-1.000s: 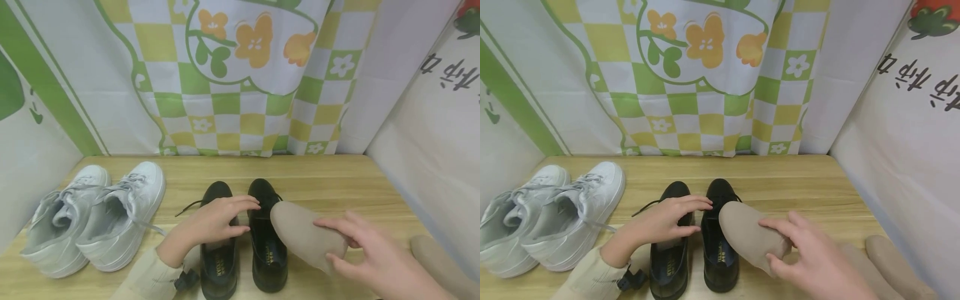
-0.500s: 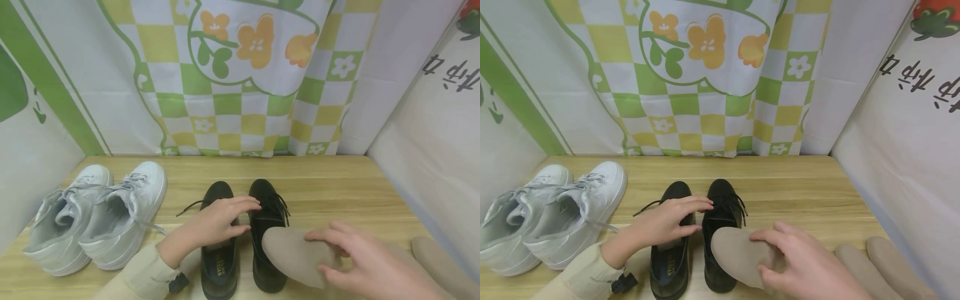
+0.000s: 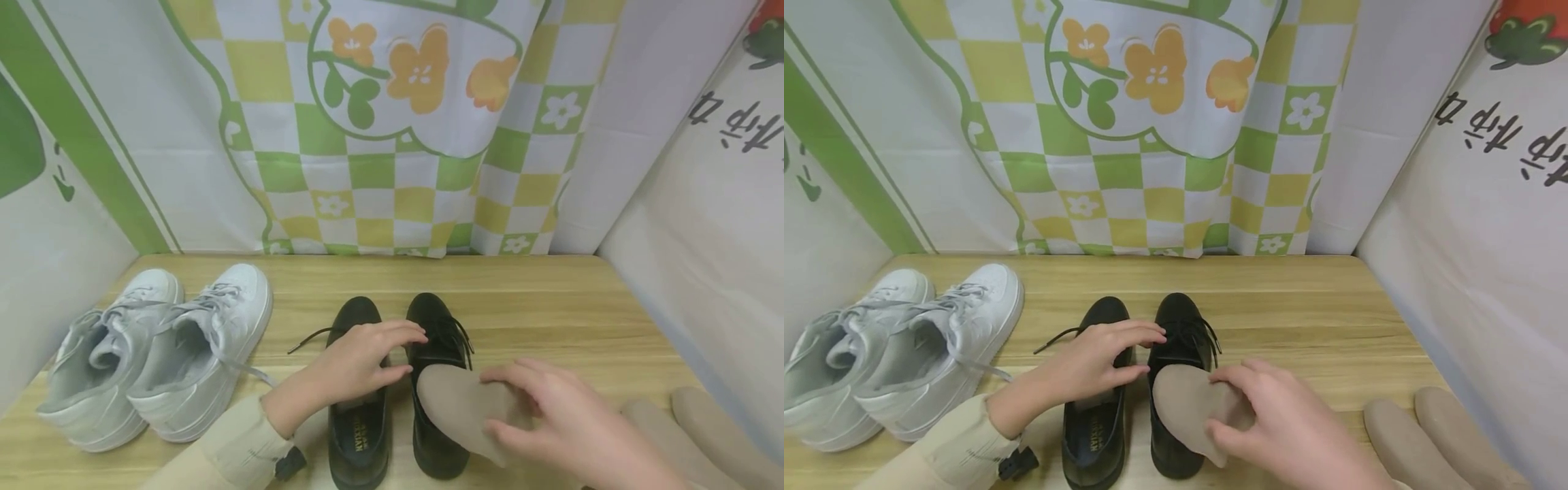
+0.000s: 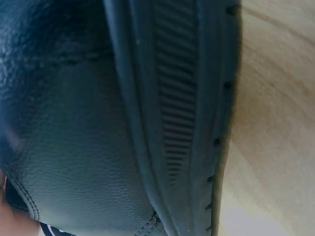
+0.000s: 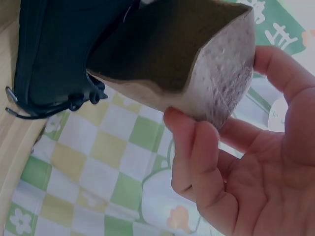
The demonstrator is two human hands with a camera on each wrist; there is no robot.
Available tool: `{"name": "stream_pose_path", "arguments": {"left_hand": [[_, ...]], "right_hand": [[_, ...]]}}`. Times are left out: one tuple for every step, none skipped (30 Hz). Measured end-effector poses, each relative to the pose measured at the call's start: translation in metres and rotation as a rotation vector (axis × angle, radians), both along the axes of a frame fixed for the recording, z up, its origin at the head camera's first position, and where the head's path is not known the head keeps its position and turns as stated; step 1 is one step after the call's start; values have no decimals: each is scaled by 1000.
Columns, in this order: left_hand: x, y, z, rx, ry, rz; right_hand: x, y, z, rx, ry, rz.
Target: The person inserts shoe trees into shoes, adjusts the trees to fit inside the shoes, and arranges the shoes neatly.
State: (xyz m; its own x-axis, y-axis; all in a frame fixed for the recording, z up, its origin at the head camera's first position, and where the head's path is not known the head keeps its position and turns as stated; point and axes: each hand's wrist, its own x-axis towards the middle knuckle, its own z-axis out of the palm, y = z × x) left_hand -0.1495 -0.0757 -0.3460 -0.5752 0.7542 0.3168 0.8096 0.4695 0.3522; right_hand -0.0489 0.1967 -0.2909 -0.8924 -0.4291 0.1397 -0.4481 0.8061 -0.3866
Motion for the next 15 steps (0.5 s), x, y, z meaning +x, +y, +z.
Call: {"name": "stream_pose_path", "arguments": {"left_hand": [[0, 0, 0, -1, -3, 4], [0, 0, 1, -2, -4, 9], [0, 1, 0, -3, -4, 11], [0, 1, 0, -3, -7, 13], [0, 1, 0, -3, -9, 14], [0, 1, 0, -3, -12, 15], [1, 1, 0, -2, -14, 15], [1, 1, 0, -1, -15, 14], [1, 1, -1, 0, -12, 13], [1, 1, -1, 1, -9, 13], [1, 1, -1, 3, -5, 14], [1, 1, -1, 5, -2, 14], [1, 1, -1, 7, 1, 14], [1, 1, -1, 9, 5, 14], [1, 1, -1, 9, 9, 13]], "right_hand": [[-1, -2, 0, -7, 6, 4], [-3, -4, 0, -10, 19, 9], [-3, -7, 0, -11, 36, 8], [-4, -9, 0, -5, 53, 4], [-5, -11, 0, -2, 62, -1], [-5, -14, 0, -3, 64, -5], [-6, -15, 0, -2, 71, -11], [-6, -17, 0, 1, 77, -18], [-6, -19, 1, 3, 78, -27], [-7, -20, 1, 4, 68, -35], [-7, -21, 1, -2, 51, -41], [-8, -22, 1, -8, 35, -47], [-9, -23, 1, -14, 22, -52], [-9, -24, 1, -23, 14, -56], [-9, -24, 1, -37, 10, -57]]}}
